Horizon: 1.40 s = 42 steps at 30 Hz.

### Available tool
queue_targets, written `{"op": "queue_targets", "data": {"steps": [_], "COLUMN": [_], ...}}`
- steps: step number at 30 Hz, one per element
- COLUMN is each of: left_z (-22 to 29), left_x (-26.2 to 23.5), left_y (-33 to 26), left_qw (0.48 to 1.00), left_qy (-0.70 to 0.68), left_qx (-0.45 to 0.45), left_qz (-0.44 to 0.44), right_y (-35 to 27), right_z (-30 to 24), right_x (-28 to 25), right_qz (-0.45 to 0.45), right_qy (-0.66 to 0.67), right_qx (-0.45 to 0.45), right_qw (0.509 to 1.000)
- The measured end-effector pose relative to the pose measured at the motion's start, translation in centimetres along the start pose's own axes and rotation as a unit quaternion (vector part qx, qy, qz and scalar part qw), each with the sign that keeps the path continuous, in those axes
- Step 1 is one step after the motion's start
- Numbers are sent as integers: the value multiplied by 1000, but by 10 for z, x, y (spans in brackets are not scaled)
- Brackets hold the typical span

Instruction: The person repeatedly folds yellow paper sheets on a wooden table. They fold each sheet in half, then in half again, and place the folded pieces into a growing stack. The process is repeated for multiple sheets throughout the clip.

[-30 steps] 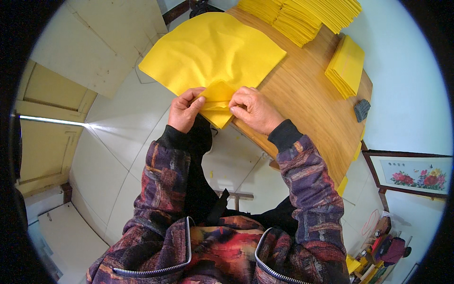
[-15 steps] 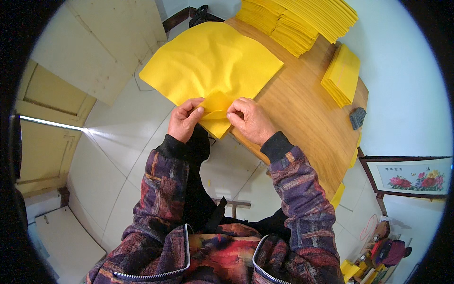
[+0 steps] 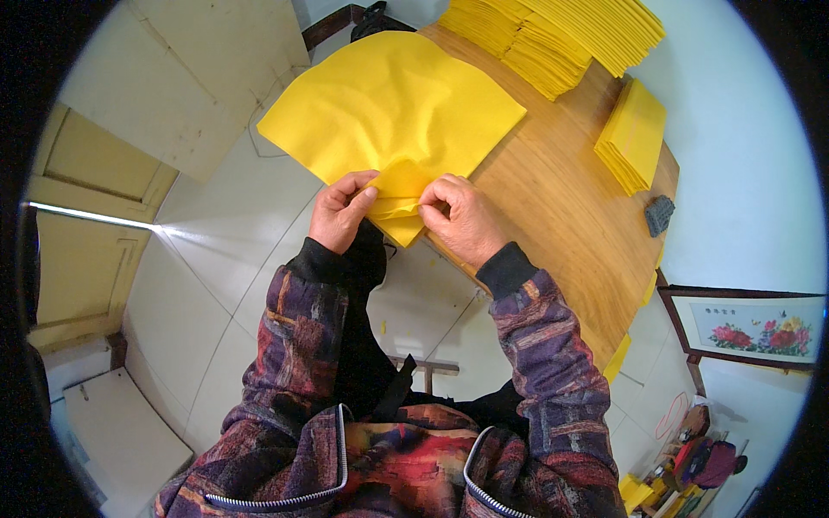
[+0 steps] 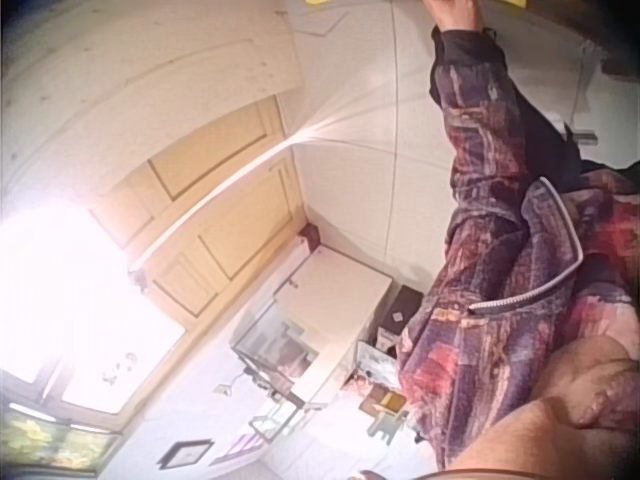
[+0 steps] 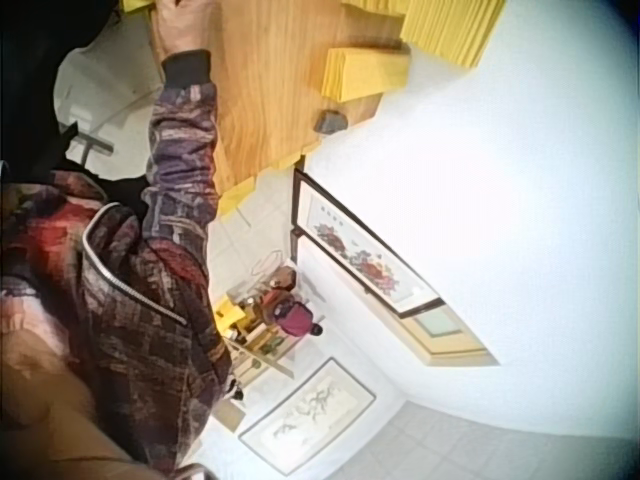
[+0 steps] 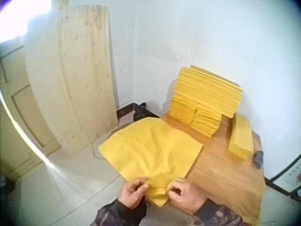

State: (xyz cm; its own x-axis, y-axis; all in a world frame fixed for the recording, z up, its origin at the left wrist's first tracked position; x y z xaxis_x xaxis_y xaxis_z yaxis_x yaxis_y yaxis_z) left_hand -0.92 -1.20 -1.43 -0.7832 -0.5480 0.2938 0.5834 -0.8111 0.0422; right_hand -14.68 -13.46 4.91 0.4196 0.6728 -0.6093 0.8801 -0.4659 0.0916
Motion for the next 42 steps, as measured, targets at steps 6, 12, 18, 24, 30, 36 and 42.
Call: {"op": "queue_targets", "data": {"steps": [6,12,18,24,30,36,42], "left_z": [-2,0,4,2,-2,-6,-1], "left_x": [-1,-2,1,4,2,-1,-5], "left_y": [1,0,-2,2,1,3,3], "left_qw": [1000,1000,996,995,999,1000,999], "left_qy": [0,21,74,88,35,15,33], "left_qx": [-4,-11,40,50,12,-1,-2], "left_qz": [-12,-8,-18,2,9,25,25], "right_y": [0,4,10,5,-35,-31,-25], "right_z": [1,-3,-4,-10,-27,-19,-23], "right_x": [-1,0,-1,-8,6,17,15], "right_qz": [16,43,107,208,115,88,69], "right_qy": [0,0,-15,-71,-264,-327,-280], "right_qx": [-1,-6,-17,-62,-168,-224,-224], "right_qw": [1000,999,994,974,943,914,931]}}
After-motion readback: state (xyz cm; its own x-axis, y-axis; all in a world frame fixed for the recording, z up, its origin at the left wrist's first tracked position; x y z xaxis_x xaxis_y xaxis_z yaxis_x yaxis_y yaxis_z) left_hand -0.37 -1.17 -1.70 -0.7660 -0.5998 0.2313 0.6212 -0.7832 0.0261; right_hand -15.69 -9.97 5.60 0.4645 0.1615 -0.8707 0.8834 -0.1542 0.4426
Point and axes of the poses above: each hand's wrist, its own y-axis towards the middle knuckle, its own x-axis out of the palm, z = x × y, the point moved 4 cm from there along y, towards the middle knuckle, and after that the axes turned 4 degrees about -y, right-handed, at the moved point
